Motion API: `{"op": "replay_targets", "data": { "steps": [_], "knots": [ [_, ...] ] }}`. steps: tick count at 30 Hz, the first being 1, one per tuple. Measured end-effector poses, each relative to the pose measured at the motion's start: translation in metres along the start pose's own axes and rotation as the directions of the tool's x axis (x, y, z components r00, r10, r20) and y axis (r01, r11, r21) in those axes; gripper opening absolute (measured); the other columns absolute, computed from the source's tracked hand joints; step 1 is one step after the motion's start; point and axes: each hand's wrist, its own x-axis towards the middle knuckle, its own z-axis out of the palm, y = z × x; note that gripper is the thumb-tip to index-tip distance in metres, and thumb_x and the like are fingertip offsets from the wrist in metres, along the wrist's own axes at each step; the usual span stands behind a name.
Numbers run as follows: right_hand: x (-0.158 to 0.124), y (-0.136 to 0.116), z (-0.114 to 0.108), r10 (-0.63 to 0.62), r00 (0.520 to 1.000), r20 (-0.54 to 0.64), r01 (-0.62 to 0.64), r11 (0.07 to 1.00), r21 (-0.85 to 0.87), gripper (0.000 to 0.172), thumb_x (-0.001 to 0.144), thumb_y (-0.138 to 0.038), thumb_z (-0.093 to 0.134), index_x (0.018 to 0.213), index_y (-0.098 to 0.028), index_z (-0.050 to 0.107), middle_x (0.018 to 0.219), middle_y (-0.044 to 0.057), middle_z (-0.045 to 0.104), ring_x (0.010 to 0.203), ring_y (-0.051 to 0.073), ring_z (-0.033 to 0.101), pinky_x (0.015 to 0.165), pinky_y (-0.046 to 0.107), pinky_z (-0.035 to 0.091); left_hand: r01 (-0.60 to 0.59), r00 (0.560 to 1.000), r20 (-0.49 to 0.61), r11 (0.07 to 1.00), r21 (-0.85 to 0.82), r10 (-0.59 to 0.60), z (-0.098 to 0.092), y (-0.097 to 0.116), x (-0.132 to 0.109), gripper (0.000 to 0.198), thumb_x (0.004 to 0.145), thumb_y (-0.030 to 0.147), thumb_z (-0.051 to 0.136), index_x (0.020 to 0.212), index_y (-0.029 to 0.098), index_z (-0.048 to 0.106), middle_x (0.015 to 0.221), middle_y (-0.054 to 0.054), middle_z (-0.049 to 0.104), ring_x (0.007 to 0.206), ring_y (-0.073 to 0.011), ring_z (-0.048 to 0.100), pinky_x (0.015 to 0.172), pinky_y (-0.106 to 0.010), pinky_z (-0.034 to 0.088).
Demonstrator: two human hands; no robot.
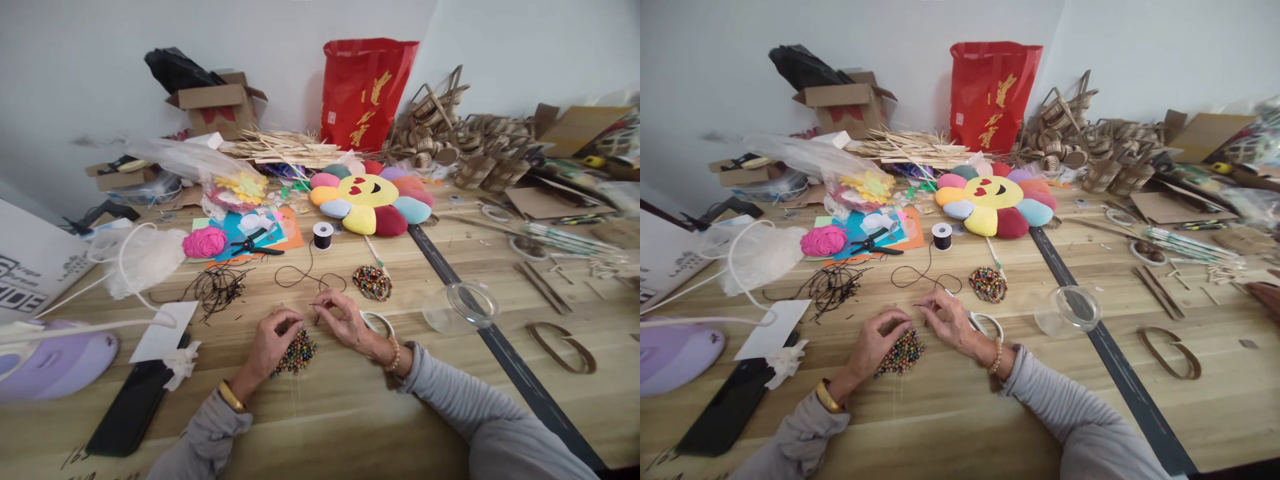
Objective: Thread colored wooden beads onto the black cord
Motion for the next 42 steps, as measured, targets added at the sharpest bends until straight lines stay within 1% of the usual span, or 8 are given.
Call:
{"op": "replay_targets", "data": {
  "steps": [4,7,10,15,22,26,35,42],
  "knots": [
    [0.001,-0.002,-0.001,-0.079,0.996,0.045,0.081,0.996,-0.031,0.012,0.098,-0.026,0.049,0.090,-0.020,0.057,0.080,0.004,0.062,0.074,0.017,0.059,0.067,0.031,0.050,0.138,0.990,0.002,0.980,-0.145,-0.139,-0.004,-0.002,0.002,0.010,0.075,0.025,0.069,0.075,0.016,0.072,0.074,-0.004,0.073,0.070,-0.0176,0.066,0.068,-0.026,0.053],
    [0.001,-0.003,0.000,-0.123,0.988,0.098,0.128,0.991,-0.048,0.013,0.098,-0.025,0.048,0.089,-0.021,0.056,0.080,0.004,0.062,0.074,0.017,0.059,0.065,0.030,0.049,0.187,0.982,0.013,0.958,-0.219,-0.188,-0.006,-0.003,0.005,0.013,0.070,0.028,0.074,0.073,0.015,0.072,0.072,-0.004,0.074,0.068,-0.0177,0.066,0.067,-0.027,0.054],
    [0.000,-0.003,0.001,-0.133,0.981,0.140,0.146,0.985,-0.090,0.011,0.098,-0.023,0.047,0.090,-0.022,0.054,0.081,0.004,0.061,0.074,0.017,0.059,0.065,0.030,0.050,0.214,0.977,0.030,0.946,-0.244,-0.213,-0.009,-0.001,0.007,0.015,0.068,0.029,0.076,0.072,0.015,0.073,0.072,-0.005,0.074,0.067,-0.0177,0.066,0.066,-0.027,0.054],
    [-0.001,-0.003,0.000,-0.136,0.972,0.193,0.165,0.975,-0.146,0.010,0.099,-0.023,0.045,0.092,-0.023,0.052,0.082,0.003,0.061,0.076,0.019,0.060,0.066,0.032,0.050,0.237,0.971,0.040,0.927,-0.290,-0.236,-0.011,0.000,0.007,0.014,0.065,0.027,0.078,0.072,0.015,0.073,0.072,-0.004,0.073,0.067,-0.0170,0.066,0.065,-0.026,0.054],
    [-0.001,-0.001,0.000,-0.155,0.972,0.177,0.184,0.970,-0.161,0.010,0.099,-0.023,0.043,0.092,-0.024,0.050,0.082,0.003,0.060,0.074,0.018,0.059,0.063,0.031,0.050,0.250,0.967,0.031,0.921,-0.298,-0.253,-0.012,-0.004,0.007,0.014,0.065,0.026,0.078,0.072,0.015,0.073,0.072,-0.004,0.074,0.067,-0.0170,0.066,0.066,-0.027,0.054],
    [0.000,-0.001,0.001,-0.177,0.970,0.168,0.204,0.965,-0.164,0.011,0.100,-0.023,0.042,0.092,-0.022,0.050,0.081,0.003,0.059,0.073,0.018,0.058,0.061,0.030,0.048,0.263,0.964,0.042,0.914,-0.310,-0.263,-0.012,-0.002,0.007,0.014,0.064,0.027,0.079,0.071,0.015,0.074,0.072,-0.004,0.074,0.067,-0.0170,0.066,0.066,-0.027,0.053],
    [0.000,-0.001,0.000,-0.161,0.968,0.191,0.197,0.962,-0.188,0.011,0.099,-0.022,0.042,0.092,-0.024,0.050,0.083,0.004,0.061,0.073,0.018,0.059,0.061,0.030,0.048,0.273,0.961,0.050,0.900,-0.339,-0.273,-0.012,0.002,0.007,0.014,0.062,0.025,0.080,0.070,0.015,0.073,0.070,-0.003,0.073,0.066,-0.0164,0.065,0.067,-0.026,0.053],
    [0.000,-0.002,0.000,-0.184,0.962,0.201,0.222,0.958,-0.184,0.013,0.100,-0.022,0.042,0.092,-0.021,0.051,0.082,0.004,0.060,0.072,0.017,0.057,0.061,0.028,0.047,0.303,0.950,0.043,0.888,-0.346,-0.308,-0.011,0.007,0.008,0.012,0.061,0.023,0.079,0.069,0.015,0.074,0.069,-0.002,0.073,0.065,-0.0160,0.064,0.066,-0.025,0.052]
  ]
}}
